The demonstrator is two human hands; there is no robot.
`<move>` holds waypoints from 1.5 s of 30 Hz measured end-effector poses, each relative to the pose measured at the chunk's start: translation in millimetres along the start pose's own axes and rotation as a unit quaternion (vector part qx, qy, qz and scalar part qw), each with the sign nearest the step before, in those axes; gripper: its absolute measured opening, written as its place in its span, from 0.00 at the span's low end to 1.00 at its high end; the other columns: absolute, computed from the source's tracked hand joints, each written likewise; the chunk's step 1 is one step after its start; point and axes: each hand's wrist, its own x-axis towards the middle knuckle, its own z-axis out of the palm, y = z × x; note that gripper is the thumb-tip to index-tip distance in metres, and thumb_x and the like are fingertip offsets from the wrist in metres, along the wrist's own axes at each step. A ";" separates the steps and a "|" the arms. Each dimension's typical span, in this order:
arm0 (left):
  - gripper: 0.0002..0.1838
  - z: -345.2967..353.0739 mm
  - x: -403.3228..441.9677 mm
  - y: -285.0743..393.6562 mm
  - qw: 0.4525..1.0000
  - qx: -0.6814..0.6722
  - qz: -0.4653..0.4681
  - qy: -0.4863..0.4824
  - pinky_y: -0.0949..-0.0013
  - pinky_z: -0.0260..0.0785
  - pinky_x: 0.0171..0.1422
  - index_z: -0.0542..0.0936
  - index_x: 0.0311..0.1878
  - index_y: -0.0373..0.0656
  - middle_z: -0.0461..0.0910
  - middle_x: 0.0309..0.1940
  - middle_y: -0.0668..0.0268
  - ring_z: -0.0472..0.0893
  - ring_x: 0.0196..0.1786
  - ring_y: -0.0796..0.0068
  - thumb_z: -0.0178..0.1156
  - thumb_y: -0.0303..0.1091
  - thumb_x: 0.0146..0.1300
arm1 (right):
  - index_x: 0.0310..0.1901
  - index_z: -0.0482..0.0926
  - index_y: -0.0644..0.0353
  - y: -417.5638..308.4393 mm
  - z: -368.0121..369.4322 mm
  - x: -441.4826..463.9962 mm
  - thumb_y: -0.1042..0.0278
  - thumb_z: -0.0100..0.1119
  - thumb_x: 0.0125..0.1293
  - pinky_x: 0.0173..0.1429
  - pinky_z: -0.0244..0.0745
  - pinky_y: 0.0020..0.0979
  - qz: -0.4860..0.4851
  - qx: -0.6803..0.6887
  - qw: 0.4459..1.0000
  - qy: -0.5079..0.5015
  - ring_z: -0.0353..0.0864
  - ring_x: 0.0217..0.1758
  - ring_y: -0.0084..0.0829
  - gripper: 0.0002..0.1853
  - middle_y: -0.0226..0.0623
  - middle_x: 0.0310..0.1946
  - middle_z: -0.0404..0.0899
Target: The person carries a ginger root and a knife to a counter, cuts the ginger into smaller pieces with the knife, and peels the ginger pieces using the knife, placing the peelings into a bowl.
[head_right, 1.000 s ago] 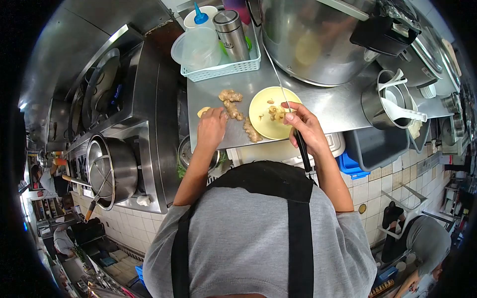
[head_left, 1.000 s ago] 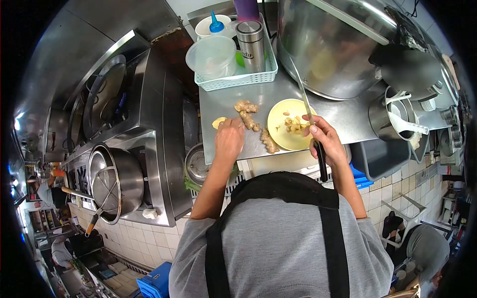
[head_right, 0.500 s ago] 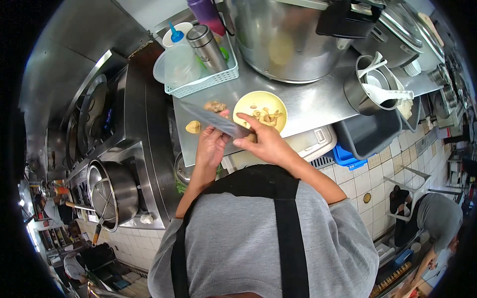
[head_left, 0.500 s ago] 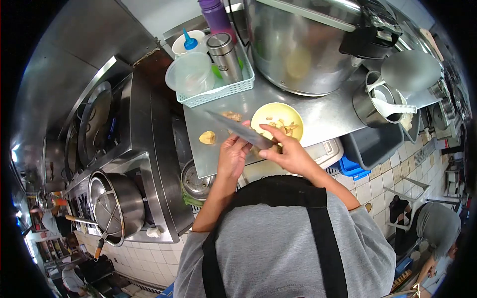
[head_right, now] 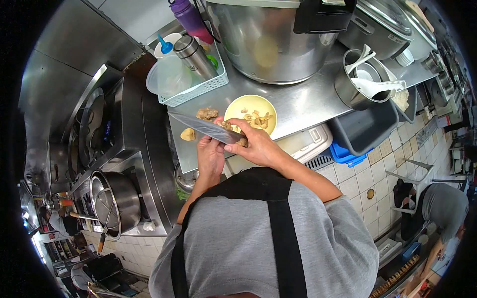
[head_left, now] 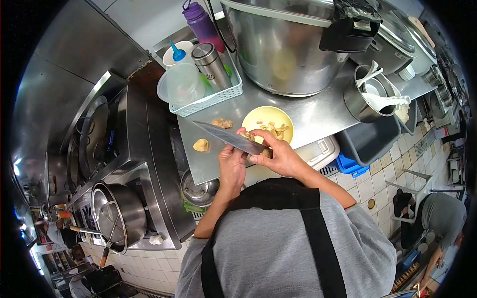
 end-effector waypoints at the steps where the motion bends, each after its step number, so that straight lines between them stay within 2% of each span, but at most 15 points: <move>1: 0.18 1.3 -1.5 0.5 1.000 0.013 0.004 -0.005 0.71 0.71 0.55 0.73 0.58 0.33 0.77 0.51 0.64 0.77 0.50 0.77 0.56 0.24 0.65 | 0.64 0.63 0.57 -0.2 0.0 0.4 0.55 0.68 0.57 0.45 0.74 0.36 0.000 0.005 1.000 -0.001 0.78 0.42 0.36 0.36 0.48 0.41 0.77; 5: 0.17 3.4 -4.5 -0.9 0.998 0.066 0.018 -0.001 0.71 0.71 0.56 0.74 0.57 0.32 0.78 0.50 0.63 0.78 0.49 0.76 0.55 0.22 0.65 | 0.58 0.64 0.58 -4.1 -0.1 3.8 0.55 0.67 0.58 0.43 0.74 0.37 0.021 0.021 1.000 -0.007 0.78 0.43 0.36 0.31 0.46 0.38 0.77; 8: 0.16 7.3 -6.3 -6.9 0.997 0.073 0.035 -0.002 0.72 0.70 0.55 0.75 0.56 0.34 0.79 0.48 0.64 0.78 0.48 0.78 0.55 0.23 0.66 | 0.53 0.64 0.58 2.1 7.0 6.2 0.55 0.65 0.60 0.32 0.73 0.32 -0.033 0.002 0.998 0.046 0.78 0.33 0.31 0.26 0.41 0.33 0.76; 11: 0.17 10.7 -10.6 -18.9 0.993 0.108 0.042 -0.032 0.72 0.70 0.55 0.74 0.58 0.35 0.79 0.47 0.65 0.77 0.48 0.78 0.54 0.24 0.67 | 0.51 0.63 0.58 9.1 4.3 14.2 0.52 0.62 0.62 0.30 0.71 0.33 0.023 0.082 0.994 0.066 0.76 0.26 0.32 0.25 0.41 0.28 0.75; 12: 0.17 13.5 -12.1 -18.7 0.990 0.127 0.041 -0.045 0.72 0.70 0.55 0.73 0.59 0.35 0.79 0.48 0.65 0.78 0.48 0.78 0.54 0.24 0.67 | 0.50 0.63 0.58 4.0 -4.6 19.2 0.51 0.58 0.65 0.20 0.66 0.27 0.129 0.177 0.975 0.032 0.70 0.18 0.23 0.23 0.34 0.25 0.71; 15: 0.19 17.3 -3.3 -2.6 0.999 -0.035 -0.012 -0.036 0.71 0.72 0.56 0.70 0.62 0.35 0.78 0.49 0.63 0.78 0.49 0.76 0.53 0.25 0.68 | 0.53 0.63 0.58 18.0 -12.2 27.5 0.51 0.55 0.67 0.13 0.57 0.22 0.126 0.284 0.951 0.013 0.63 0.13 0.18 0.23 0.31 0.25 0.69; 16: 0.21 6.9 2.7 -1.3 0.996 -0.066 -0.022 -0.057 0.70 0.73 0.56 0.67 0.63 0.35 0.78 0.50 0.62 0.79 0.50 0.74 0.52 0.25 0.68 | 0.59 0.63 0.57 16.9 -17.0 23.8 0.51 0.55 0.67 0.22 0.70 0.28 0.132 0.213 0.968 0.013 0.72 0.19 0.25 0.26 0.37 0.29 0.74; 18: 0.20 -1.0 7.1 1.1 0.995 -0.076 -0.053 -0.043 0.70 0.74 0.55 0.68 0.62 0.35 0.78 0.50 0.62 0.79 0.50 0.74 0.52 0.26 0.68 | 0.63 0.63 0.55 12.3 -15.7 18.2 0.53 0.55 0.67 0.23 0.70 0.27 0.083 0.123 0.989 0.010 0.74 0.23 0.25 0.27 0.39 0.33 0.75; 20: 0.19 -2.6 10.2 -0.1 0.994 -0.086 -0.066 -0.026 0.70 0.74 0.55 0.69 0.61 0.35 0.78 0.50 0.62 0.79 0.50 0.74 0.53 0.26 0.68 | 0.65 0.64 0.53 35.7 -6.1 16.4 0.56 0.59 0.64 0.44 0.76 0.33 -0.099 -0.057 0.991 0.068 0.80 0.41 0.35 0.29 0.47 0.44 0.77; 23: 0.19 -3.2 13.7 -2.8 0.995 -0.085 -0.055 -0.005 0.70 0.75 0.53 0.70 0.61 0.35 0.78 0.49 0.61 0.80 0.48 0.74 0.54 0.26 0.67 | 0.64 0.65 0.54 -2.9 -8.7 4.8 0.53 0.62 0.61 0.50 0.74 0.40 -0.015 -0.053 0.998 0.006 0.81 0.44 0.49 0.31 0.56 0.43 0.79; 33: 0.21 -4.9 12.7 0.3 0.999 -0.028 -0.025 -0.001 0.71 0.75 0.51 0.71 0.61 0.33 0.79 0.48 0.62 0.80 0.46 0.75 0.56 0.23 0.65 | 0.66 0.63 0.52 -11.8 -9.1 10.4 0.52 0.65 0.58 0.49 0.74 0.44 0.001 -0.099 0.995 -0.029 0.81 0.44 0.53 0.36 0.58 0.41 0.79; 37: 0.20 5.0 9.5 4.9 1.000 -0.004 -0.001 0.030 0.72 0.73 0.52 0.72 0.60 0.33 0.79 0.48 0.64 0.79 0.47 0.77 0.56 0.22 0.64 | 0.63 0.63 0.54 -12.1 -7.2 13.2 0.53 0.65 0.58 0.46 0.74 0.45 0.006 -0.105 0.994 -0.022 0.81 0.41 0.52 0.34 0.56 0.36 0.80; 39: 0.19 -0.3 7.9 0.3 0.999 0.035 -0.017 0.009 0.73 0.72 0.53 0.73 0.59 0.34 0.80 0.48 0.65 0.78 0.47 0.79 0.56 0.22 0.64 | 0.62 0.62 0.54 -8.0 -5.1 15.9 0.53 0.65 0.58 0.43 0.74 0.44 0.005 -0.097 0.995 -0.012 0.82 0.38 0.51 0.34 0.54 0.33 0.80; 43: 0.18 -4.2 4.0 -4.3 0.996 0.065 -0.050 -0.039 0.74 0.69 0.54 0.75 0.57 0.35 0.80 0.48 0.66 0.77 0.47 0.80 0.56 0.21 0.64 | 0.60 0.62 0.55 6.4 -6.6 23.9 0.54 0.66 0.58 0.43 0.74 0.42 0.006 -0.078 0.997 -0.008 0.81 0.38 0.49 0.32 0.53 0.37 0.78; 45: 0.17 -3.2 8.7 -2.5 0.997 0.071 -0.028 -0.020 0.74 0.69 0.54 0.76 0.56 0.36 0.80 0.45 0.67 0.77 0.47 0.81 0.56 0.21 0.63 | 0.60 0.62 0.55 3.8 -8.6 24.7 0.55 0.66 0.59 0.43 0.74 0.42 0.006 -0.056 0.998 -0.019 0.81 0.38 0.50 0.33 0.53 0.38 0.78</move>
